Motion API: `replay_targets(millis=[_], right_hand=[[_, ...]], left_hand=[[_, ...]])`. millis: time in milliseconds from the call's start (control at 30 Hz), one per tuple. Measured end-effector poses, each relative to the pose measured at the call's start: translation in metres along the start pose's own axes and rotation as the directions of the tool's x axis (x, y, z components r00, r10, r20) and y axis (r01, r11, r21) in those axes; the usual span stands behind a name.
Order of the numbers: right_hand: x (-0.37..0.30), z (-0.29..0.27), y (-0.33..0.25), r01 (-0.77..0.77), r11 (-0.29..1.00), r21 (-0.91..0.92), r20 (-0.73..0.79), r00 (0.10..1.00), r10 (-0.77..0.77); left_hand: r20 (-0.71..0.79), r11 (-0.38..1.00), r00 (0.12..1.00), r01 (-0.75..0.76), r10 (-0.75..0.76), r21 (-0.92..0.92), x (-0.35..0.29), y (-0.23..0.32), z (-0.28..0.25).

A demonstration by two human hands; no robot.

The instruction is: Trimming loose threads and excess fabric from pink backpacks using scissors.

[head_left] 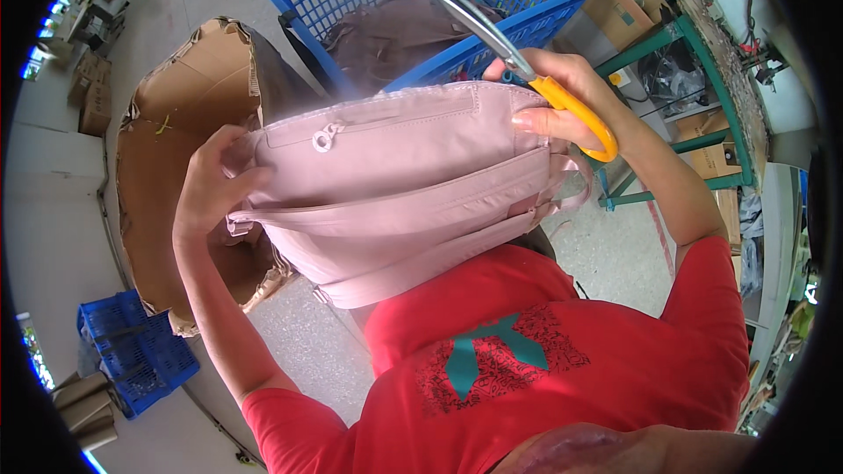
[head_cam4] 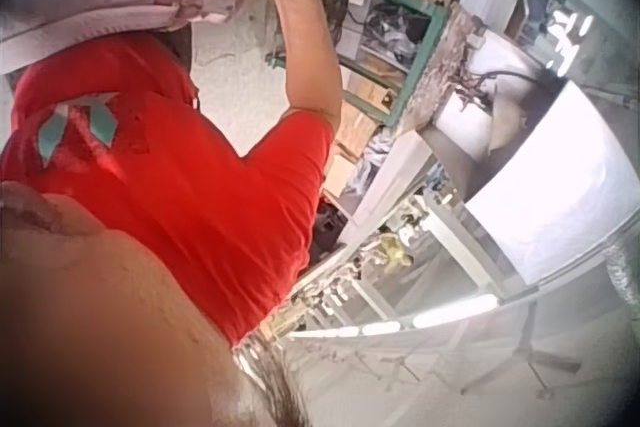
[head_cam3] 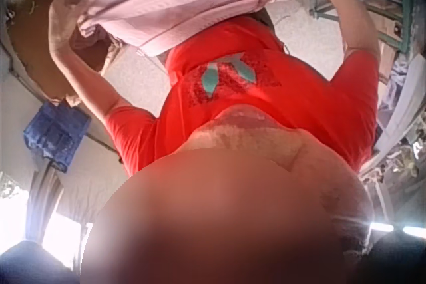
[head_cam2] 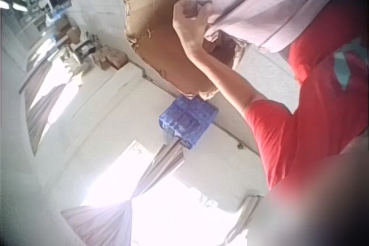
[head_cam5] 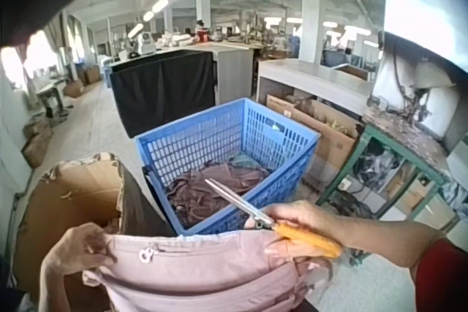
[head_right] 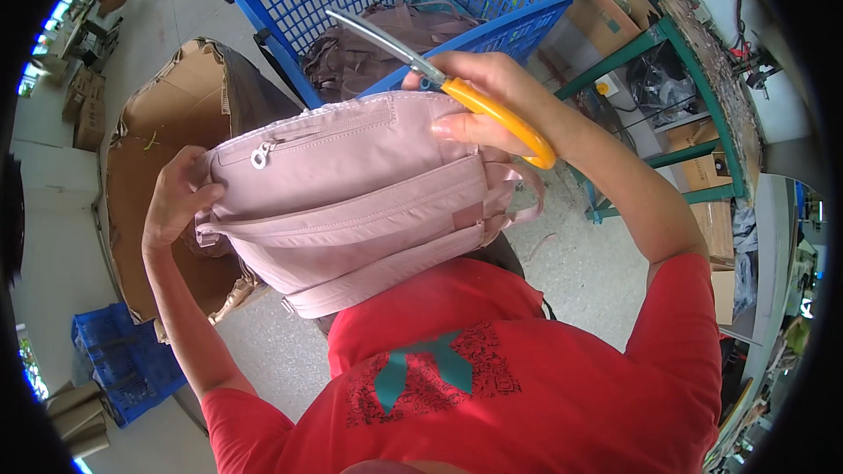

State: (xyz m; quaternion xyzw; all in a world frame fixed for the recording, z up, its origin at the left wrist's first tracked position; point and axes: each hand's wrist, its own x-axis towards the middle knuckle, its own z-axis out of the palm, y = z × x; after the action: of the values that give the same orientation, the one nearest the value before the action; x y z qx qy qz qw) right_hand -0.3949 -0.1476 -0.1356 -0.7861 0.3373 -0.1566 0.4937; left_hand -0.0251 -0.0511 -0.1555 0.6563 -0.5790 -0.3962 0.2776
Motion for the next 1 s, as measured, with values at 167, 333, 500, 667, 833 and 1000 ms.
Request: replay_targets(millis=[167, 333, 500, 667, 833, 1000], right_hand=[[-0.004, -0.003, 0.011, 0.149, 0.986, -0.076, -0.029, 0.988, -0.152], [-0.006, -0.027, -0.002, 0.192, 0.865, -0.464, 0.082, 0.981, -0.173], [-0.002, -0.047, -0.01, 0.243, 0.696, -0.675, 0.228, 0.967, -0.117], [0.014, -0.058, -0.008, 0.365, 0.557, -0.746, 0.318, 0.93, -0.183], [0.023, -0.056, -0.01, 0.48, 0.58, -0.658, 0.435, 0.871, -0.227], [0.028, -0.046, -0.014, 0.492, 0.582, -0.647, 0.434, 0.866, -0.25]], left_hand=[[-0.211, 0.873, 0.975, -0.166, 0.075, -0.458, -0.006, -0.046, 0.019], [-0.375, 0.746, 0.919, -0.335, 0.123, -0.576, -0.006, -0.052, 0.03], [-0.442, 0.684, 0.872, -0.453, 0.209, -0.571, -0.013, -0.046, 0.03], [-0.417, 0.637, 0.863, -0.496, 0.286, -0.59, -0.016, -0.049, 0.03], [-0.435, 0.626, 0.856, -0.506, 0.28, -0.593, -0.019, -0.052, 0.032], [-0.469, 0.63, 0.849, -0.506, 0.243, -0.59, -0.024, -0.058, 0.035]])
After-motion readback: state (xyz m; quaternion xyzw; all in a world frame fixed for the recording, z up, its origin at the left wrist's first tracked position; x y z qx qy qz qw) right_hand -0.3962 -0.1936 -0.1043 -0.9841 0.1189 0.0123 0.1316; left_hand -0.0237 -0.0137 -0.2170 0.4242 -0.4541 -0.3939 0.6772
